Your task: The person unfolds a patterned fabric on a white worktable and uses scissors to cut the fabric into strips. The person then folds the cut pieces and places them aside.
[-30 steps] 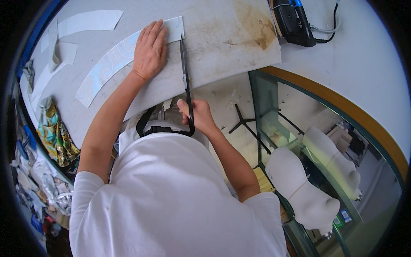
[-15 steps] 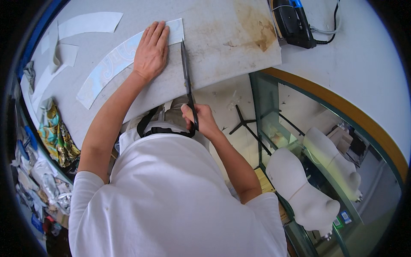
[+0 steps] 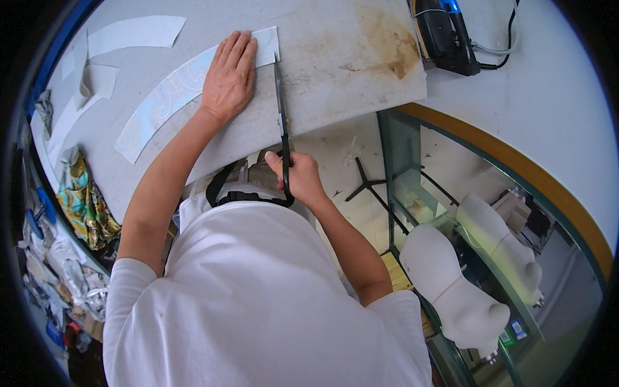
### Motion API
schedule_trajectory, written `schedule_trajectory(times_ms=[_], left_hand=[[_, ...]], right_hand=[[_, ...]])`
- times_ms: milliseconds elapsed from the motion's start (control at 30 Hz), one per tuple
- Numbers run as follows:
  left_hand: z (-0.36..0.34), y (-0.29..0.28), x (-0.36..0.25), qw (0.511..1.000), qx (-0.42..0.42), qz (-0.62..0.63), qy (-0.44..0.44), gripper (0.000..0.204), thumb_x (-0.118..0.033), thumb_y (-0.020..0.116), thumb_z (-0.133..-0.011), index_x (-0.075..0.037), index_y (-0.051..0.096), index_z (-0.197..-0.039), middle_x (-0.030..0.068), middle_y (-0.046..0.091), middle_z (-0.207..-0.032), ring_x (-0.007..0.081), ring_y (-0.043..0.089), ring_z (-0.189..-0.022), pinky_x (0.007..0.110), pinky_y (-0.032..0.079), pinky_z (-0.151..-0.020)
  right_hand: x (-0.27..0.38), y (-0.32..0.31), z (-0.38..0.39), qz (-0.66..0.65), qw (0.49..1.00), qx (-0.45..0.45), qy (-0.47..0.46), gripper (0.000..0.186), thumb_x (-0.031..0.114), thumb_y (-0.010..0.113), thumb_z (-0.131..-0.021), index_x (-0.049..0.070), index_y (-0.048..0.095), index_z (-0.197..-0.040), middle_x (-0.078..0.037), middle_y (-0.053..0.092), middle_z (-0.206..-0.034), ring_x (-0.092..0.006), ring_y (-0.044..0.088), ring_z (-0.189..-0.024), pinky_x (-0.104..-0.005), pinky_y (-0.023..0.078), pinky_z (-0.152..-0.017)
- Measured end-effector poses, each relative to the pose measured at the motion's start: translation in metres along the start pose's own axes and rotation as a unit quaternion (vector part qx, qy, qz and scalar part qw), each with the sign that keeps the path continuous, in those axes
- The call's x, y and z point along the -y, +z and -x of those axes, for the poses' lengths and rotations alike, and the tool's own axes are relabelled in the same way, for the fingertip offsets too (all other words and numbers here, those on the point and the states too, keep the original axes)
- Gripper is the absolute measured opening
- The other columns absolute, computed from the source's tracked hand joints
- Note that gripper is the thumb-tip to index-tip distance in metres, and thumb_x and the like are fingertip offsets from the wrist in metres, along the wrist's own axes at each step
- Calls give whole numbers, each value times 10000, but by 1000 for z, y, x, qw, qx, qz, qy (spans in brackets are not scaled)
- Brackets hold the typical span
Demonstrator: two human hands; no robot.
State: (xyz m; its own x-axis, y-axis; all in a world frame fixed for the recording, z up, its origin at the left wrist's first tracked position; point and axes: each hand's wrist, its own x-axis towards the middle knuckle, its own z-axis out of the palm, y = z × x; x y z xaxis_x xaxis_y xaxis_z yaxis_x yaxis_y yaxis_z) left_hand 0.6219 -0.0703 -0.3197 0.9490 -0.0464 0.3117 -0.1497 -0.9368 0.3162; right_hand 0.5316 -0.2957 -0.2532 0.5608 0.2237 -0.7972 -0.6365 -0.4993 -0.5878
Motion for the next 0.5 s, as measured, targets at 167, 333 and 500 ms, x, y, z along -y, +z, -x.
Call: schedule_trajectory(times_ms=[167,333,500], left_hand=[[-1,0,0,1000,-8,-13,6,429,-138,513,-943,39,523,-1334,190,498,-1428,350,430,-1360,453,304,-1170],[-1,0,0,1000,-8,-13,6,427,-140,513,-945,36,525,-1333,189,497,-1429,350,432,-1359,453,305,-1169],[-1,2,1,1000,-14,-8,5,422,-140,519,-942,31,530,-1327,188,502,-1421,352,440,-1349,454,308,-1167]], right_hand=[[-9,-1,-4,-26,1000,9,-12,564,536,699,-887,-2,612,-739,-13,557,-587,-109,564,-497,-264,459,-470],[-8,-2,-4,-28,1000,8,-8,562,532,703,-884,-2,611,-736,-13,556,-583,-107,556,-486,-263,457,-462],[-7,-2,-5,-11,1000,8,-6,549,521,706,-887,3,608,-731,-9,551,-575,-103,551,-485,-262,449,-455]])
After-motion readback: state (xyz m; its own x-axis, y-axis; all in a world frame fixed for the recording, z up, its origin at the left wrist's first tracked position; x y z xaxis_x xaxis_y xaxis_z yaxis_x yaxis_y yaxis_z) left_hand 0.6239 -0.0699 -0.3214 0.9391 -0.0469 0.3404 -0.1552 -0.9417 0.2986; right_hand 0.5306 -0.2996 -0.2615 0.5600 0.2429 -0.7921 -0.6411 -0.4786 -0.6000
